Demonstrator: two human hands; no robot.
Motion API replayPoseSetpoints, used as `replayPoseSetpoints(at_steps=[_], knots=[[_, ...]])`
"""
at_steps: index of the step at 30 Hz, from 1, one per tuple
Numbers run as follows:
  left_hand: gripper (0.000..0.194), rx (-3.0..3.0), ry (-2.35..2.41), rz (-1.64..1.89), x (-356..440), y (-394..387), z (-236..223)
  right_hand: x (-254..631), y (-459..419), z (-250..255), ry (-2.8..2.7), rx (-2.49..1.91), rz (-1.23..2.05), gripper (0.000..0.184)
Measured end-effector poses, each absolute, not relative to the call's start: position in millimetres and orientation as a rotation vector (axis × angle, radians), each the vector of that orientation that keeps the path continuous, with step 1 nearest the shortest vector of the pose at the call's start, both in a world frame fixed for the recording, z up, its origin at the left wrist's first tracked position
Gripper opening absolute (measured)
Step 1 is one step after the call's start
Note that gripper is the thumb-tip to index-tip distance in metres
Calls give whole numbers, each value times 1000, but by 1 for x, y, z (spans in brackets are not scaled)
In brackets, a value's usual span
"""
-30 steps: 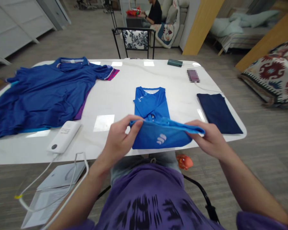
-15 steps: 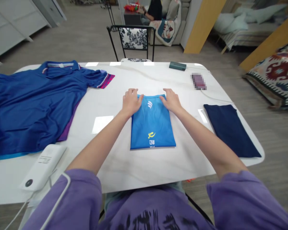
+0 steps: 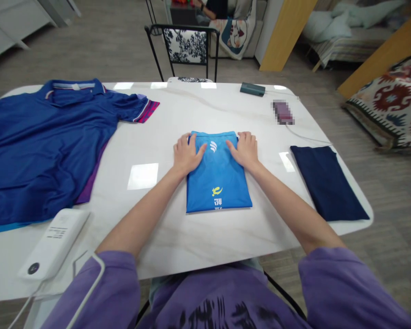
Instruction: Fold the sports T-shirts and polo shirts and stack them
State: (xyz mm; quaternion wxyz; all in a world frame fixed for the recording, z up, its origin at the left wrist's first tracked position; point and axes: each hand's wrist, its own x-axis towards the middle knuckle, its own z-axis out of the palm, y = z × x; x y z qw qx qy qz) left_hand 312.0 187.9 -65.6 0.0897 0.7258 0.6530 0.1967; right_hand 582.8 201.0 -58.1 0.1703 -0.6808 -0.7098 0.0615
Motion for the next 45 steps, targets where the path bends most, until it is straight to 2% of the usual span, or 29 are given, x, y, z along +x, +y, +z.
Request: replayPoseSetpoints(at_steps=[2, 4, 10, 14, 17, 21, 23, 27, 31, 34, 37, 41, 45], knots=[[82, 1948, 2163, 622, 302, 200, -59, 589, 211, -53, -1827, -2101, 175, 84], [75, 1811, 2208, 568, 293, 213, -54, 594, 221, -50, -1796, -2181, 232, 75], [24, 1757, 1908, 551, 295, 230, -39, 591, 234, -44, -1905, -2024, 551, 28], [13, 1795, 1723, 767, 309, 206, -17, 593, 217, -32, -1813, -1714, 626, 28], [20, 1805, 1596, 971, 320, 177, 10, 603, 190, -9, -1723, -1573, 581, 38], [50, 1747, 1279, 1331, 342, 134, 64, 631, 135, 42, -1606, -1479, 527, 55], [59, 1765, 1143, 1392, 360, 110, 93, 652, 100, 70, -1562, -1453, 484, 65], [63, 1848, 929, 1399, 412, 64, 143, 715, 26, 120, -1493, -1416, 323, 75], [60, 1903, 694, 1343, 479, 41, 166, 800, -24, 159, -1480, -1428, 129, 68], [59, 1908, 622, 1262, 536, 50, 159, 866, -29, 174, -1487, -1479, 55, 57], [59, 1890, 697, 1178, 598, 84, 128, 923, -3, 164, -1481, -1589, 43, 51], [56, 1822, 928, 970, 667, 142, 60, 972, 56, 104, -1462, -1842, 73, 49], [78, 2032, 1301, 658, 688, 162, 1, 983, 90, 27, -1392, -2203, 98, 58]])
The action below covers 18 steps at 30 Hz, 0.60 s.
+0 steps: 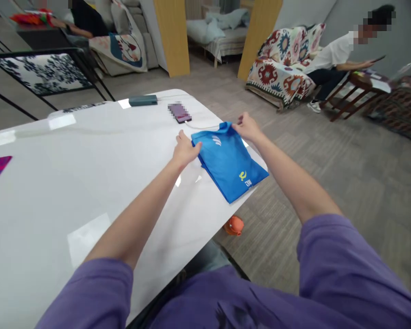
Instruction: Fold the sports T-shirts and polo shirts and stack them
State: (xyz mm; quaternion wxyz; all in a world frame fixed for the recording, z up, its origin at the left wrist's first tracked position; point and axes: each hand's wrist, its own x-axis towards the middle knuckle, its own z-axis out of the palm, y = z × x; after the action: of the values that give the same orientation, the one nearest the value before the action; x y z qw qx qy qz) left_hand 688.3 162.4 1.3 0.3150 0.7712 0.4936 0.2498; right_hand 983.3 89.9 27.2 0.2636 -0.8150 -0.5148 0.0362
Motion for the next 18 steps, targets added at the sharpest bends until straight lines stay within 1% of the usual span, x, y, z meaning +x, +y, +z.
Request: replayPoseSetpoints(at_steps=[1, 3, 5, 6, 9, 11, 13, 15, 18], knots=[[80, 2152, 1342, 647, 686, 158, -7, 982, 90, 13, -1404, -2250, 77, 56], [75, 2384, 1263, 673, 680, 139, -18, 977, 86, -7, -1479, -2270, 18, 48], [66, 2535, 1005, 670, 674, 111, -23, 970, 82, -17, -1588, -2244, 5, 43], [65, 2581, 862, 650, 673, 95, -25, 967, 82, -20, -1647, -2220, 24, 43], [77, 2652, 566, 526, 680, 53, -38, 959, 89, -24, -1817, -2142, 130, 52], [88, 2678, 505, 430, 688, 32, -49, 954, 98, -27, -1848, -2178, 200, 64], [95, 2698, 511, 388, 693, 19, -59, 951, 105, -29, -1774, -2294, 237, 74], [94, 2724, 513, 433, 695, 11, -64, 948, 109, -29, -1674, -2367, 201, 78], [85, 2777, 383, 486, 691, 1, -66, 943, 107, -26, -1721, -2325, 154, 76]])
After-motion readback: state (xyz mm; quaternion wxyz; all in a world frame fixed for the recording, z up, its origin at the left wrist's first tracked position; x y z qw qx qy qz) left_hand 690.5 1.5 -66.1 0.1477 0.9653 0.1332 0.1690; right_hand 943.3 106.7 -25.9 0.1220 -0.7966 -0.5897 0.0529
